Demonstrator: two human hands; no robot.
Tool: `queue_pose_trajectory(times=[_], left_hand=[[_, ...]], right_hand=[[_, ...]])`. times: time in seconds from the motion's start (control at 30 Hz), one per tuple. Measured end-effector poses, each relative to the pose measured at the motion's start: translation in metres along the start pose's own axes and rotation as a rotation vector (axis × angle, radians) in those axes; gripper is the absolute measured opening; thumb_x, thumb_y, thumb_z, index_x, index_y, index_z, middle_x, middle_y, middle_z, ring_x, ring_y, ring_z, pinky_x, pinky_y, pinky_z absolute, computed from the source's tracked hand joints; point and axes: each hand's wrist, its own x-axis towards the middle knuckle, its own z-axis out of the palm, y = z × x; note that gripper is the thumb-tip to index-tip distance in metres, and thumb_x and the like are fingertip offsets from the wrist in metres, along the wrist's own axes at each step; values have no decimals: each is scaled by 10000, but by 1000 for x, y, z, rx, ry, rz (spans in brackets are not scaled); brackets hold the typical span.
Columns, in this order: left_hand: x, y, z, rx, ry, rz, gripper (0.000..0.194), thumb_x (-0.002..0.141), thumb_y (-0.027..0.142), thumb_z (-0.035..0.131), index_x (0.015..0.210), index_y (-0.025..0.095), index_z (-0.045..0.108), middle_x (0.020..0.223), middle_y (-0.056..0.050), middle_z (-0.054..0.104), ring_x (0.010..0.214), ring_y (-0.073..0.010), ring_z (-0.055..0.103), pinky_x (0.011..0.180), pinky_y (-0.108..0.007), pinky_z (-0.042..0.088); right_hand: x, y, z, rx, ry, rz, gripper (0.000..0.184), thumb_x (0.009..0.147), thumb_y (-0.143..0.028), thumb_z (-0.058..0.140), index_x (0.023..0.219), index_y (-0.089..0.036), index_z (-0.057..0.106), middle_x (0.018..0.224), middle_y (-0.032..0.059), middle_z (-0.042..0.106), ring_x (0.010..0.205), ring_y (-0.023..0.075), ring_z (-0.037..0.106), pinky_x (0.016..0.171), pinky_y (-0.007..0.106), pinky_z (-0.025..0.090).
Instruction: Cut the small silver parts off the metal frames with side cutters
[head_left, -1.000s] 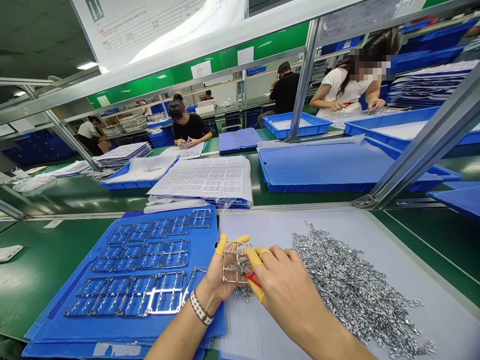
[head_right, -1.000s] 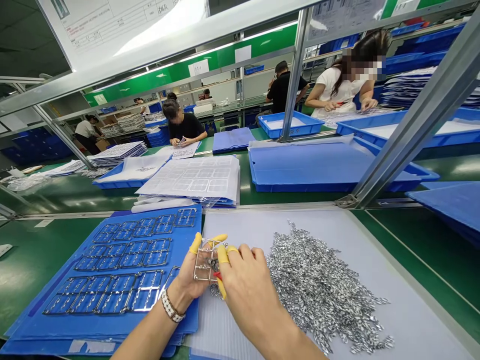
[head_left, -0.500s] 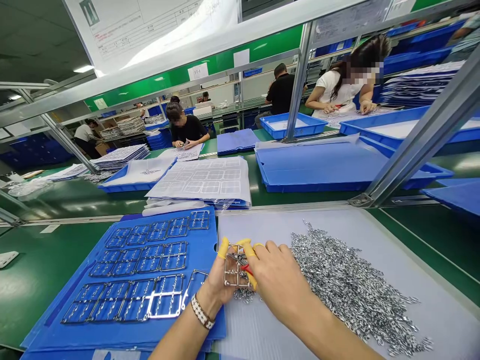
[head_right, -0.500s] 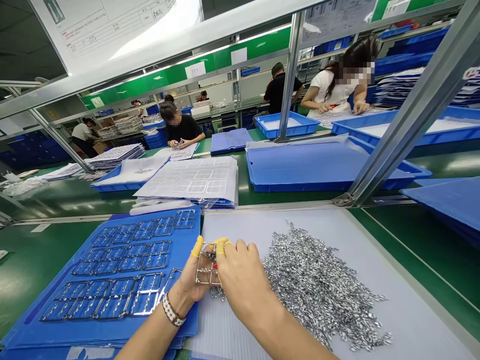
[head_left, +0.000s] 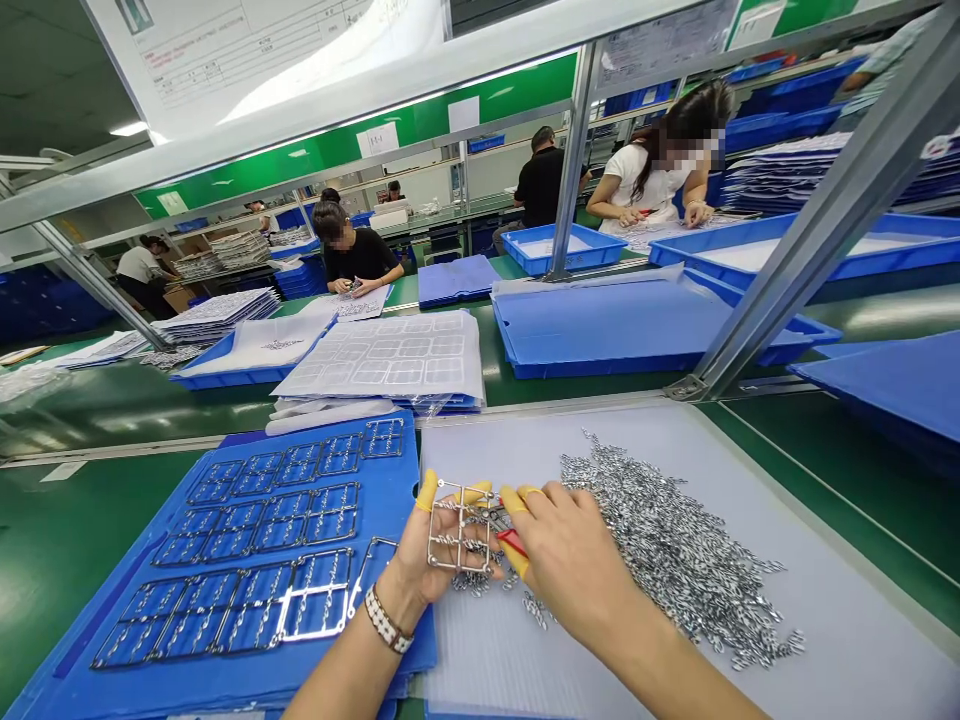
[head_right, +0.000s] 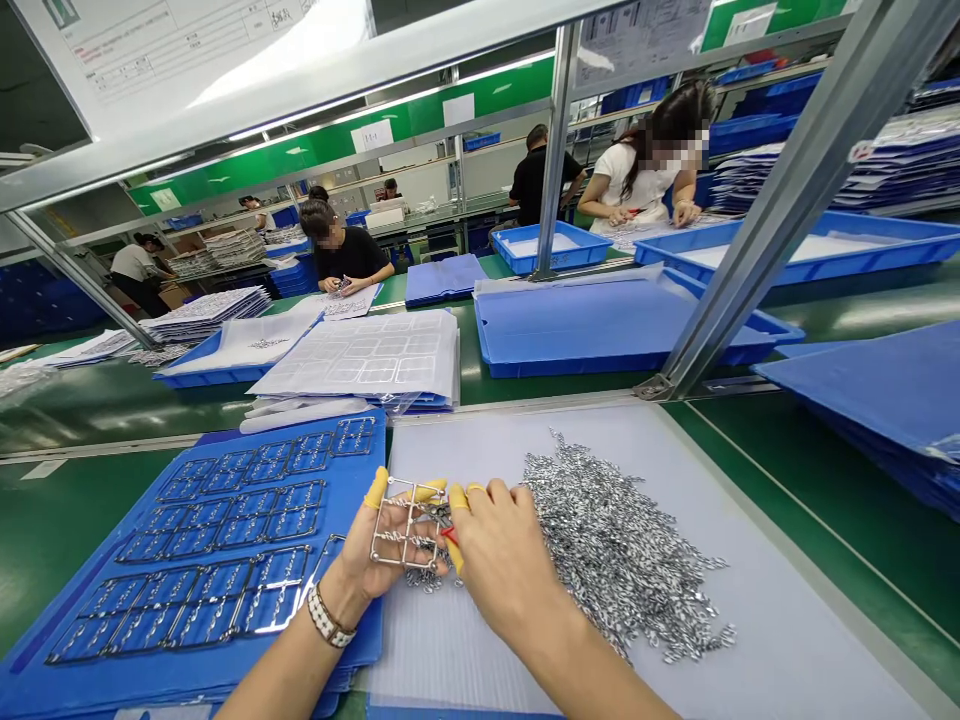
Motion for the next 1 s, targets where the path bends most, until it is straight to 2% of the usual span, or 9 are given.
queue_pose_trajectory(times=[0.33, 0.47, 0.63, 0.77, 0.9, 1.0], left_hand=[[-1, 1, 3, 39, 45, 24, 730, 832, 666, 349, 1147, 66, 619, 808, -126, 651, 673, -233, 620, 612, -407, 529], [-1, 0, 2, 46, 40, 19, 741, 834, 668, 340, 1181, 67, 599, 791, -126, 651, 682, -234, 622, 607, -391, 525], [0, -1, -3, 60, 49, 20, 736, 827, 673, 353, 1167, 71, 605, 769, -124, 649, 699, -238, 626, 613, -374, 518], [-1, -1, -2, 73, 58, 26, 735, 830, 670, 352, 1188, 77, 598, 748, -122, 652, 687, -234, 629, 619, -375, 519], [-2, 2, 0, 55, 34, 30, 735, 828, 673, 350, 1200, 87, 592, 863, -148, 669, 684, -245, 634, 626, -415, 525], [-3, 5, 0, 25, 44, 36, 730, 836, 664, 344, 1207, 82, 584, 979, -168, 664, 699, -246, 638, 629, -436, 529]], right_hand=[[7, -5, -8, 15, -33, -23, 259, 821, -315, 606, 1040, -177, 596, 835, 49, 630, 818, 231, 520, 667, 359, 250], [8, -6, -7, -14, -27, -33, 254, 790, -264, 632, 1027, -180, 595, 816, 43, 624, 805, 229, 521, 658, 362, 255], [9, -9, -11, -65, -38, -61, 114, 803, -151, 581, 910, -187, 601, 779, 42, 613, 760, 220, 529, 618, 363, 255], [8, -9, -13, -73, -21, -84, 143, 787, -115, 582, 908, -188, 603, 756, 41, 608, 738, 215, 534, 619, 359, 256], [2, -7, -10, -69, 18, -65, 161, 778, -99, 582, 912, -187, 600, 740, 36, 600, 716, 202, 529, 629, 352, 246], [-6, -8, -7, -36, 57, -43, 224, 785, -190, 615, 1008, -185, 595, 790, 37, 609, 752, 208, 521, 654, 357, 254]])
